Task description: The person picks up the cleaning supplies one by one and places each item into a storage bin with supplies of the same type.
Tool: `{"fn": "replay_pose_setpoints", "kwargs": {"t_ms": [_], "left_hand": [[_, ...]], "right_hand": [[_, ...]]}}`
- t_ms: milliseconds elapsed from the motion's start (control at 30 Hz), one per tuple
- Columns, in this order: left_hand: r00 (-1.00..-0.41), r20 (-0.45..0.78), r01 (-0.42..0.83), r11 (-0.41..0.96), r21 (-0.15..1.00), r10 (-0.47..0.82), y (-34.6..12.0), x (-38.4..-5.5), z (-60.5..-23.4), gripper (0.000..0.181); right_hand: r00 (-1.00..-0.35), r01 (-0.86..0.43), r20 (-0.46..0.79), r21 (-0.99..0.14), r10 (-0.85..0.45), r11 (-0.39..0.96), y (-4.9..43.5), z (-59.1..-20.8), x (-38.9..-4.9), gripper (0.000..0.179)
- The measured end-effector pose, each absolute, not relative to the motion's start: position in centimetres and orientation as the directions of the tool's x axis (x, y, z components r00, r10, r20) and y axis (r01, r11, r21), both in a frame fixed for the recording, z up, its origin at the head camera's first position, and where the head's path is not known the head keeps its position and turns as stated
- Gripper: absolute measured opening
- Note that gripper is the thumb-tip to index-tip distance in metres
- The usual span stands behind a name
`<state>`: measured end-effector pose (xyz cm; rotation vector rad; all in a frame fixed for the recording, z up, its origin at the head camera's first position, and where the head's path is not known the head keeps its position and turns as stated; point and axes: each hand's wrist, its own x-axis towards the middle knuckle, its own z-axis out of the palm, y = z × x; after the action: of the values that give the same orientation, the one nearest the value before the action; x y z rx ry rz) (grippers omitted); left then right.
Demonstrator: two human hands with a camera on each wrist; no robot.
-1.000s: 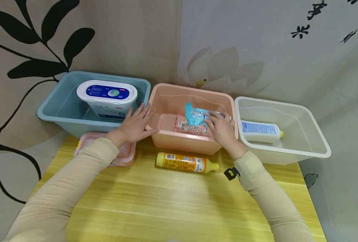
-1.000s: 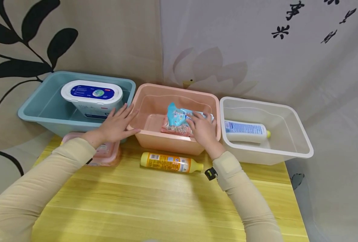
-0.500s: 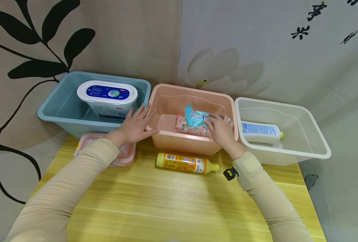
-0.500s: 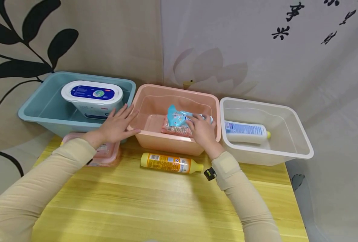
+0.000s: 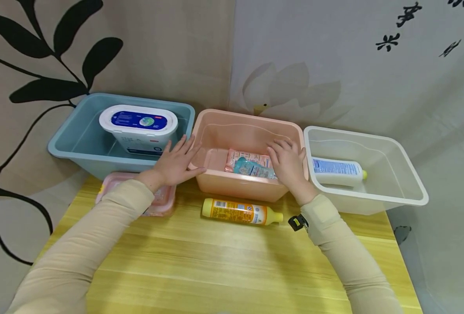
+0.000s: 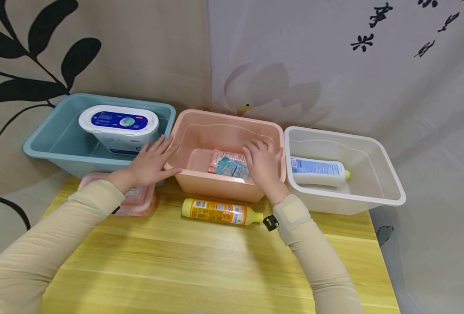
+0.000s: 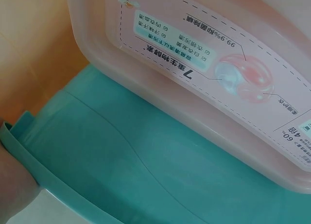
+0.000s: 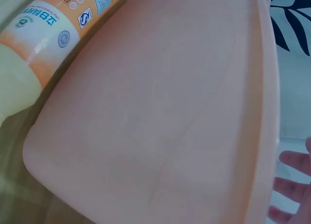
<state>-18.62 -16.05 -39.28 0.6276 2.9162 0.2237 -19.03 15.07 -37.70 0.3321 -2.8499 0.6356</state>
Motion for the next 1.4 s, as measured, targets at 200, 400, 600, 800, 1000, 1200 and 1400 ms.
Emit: {"fn": "replay_pose_setpoints", "kwargs": {"t_ms": [200, 400, 600, 800, 1000, 1200, 1400], "left_hand": [[-0.901, -0.107, 0.397, 0.899, 0.183, 0.42, -16.1, -18.6, -39.3, 0.082], [-0.903, -0.115, 0.389, 0.902, 0.184, 0.413, -16.1, -18.7, -39.4, 0.082], [-0.904, -0.118, 0.388, 0.905, 0.174, 0.41, -16.1, -18.7, -39.5, 0.082], [-0.905, -0.126, 0.383, 0.907, 0.175, 0.406, -16.1, -18.7, -39.3, 0.082], [-0.903, -0.128, 0.386, 0.905, 0.179, 0.41, -16.2, -18.8, -39.4, 0.081], [-0.903, -0.12, 0.39, 0.904, 0.174, 0.412, -16.1, -18.8, -39.4, 0.081], [-0.902, -0.116, 0.393, 0.902, 0.178, 0.416, -16.1, -18.7, -39.4, 0.081]], "right_hand": [[-0.958, -0.255, 0.228, -0.395, -0.174, 0.883, 15.1, -37.3, -18.8, 0.037], [-0.962, -0.251, 0.206, -0.408, -0.179, 0.878, 15.3, -37.1, -18.5, 0.039], [-0.959, -0.274, 0.197, -0.433, -0.206, 0.859, 15.6, -37.0, -18.0, 0.044], [-0.942, -0.331, 0.217, -0.485, -0.255, 0.81, 16.3, -37.2, -17.2, 0.054], [-0.923, -0.381, 0.257, -0.501, -0.286, 0.777, 17.4, -37.4, -15.9, 0.063], [-0.896, -0.436, 0.324, -0.517, -0.304, 0.736, 18.5, -37.9, -14.3, 0.065], [-0.865, -0.498, 0.384, -0.581, -0.323, 0.644, 19.8, -38.9, -12.8, 0.059]]}}
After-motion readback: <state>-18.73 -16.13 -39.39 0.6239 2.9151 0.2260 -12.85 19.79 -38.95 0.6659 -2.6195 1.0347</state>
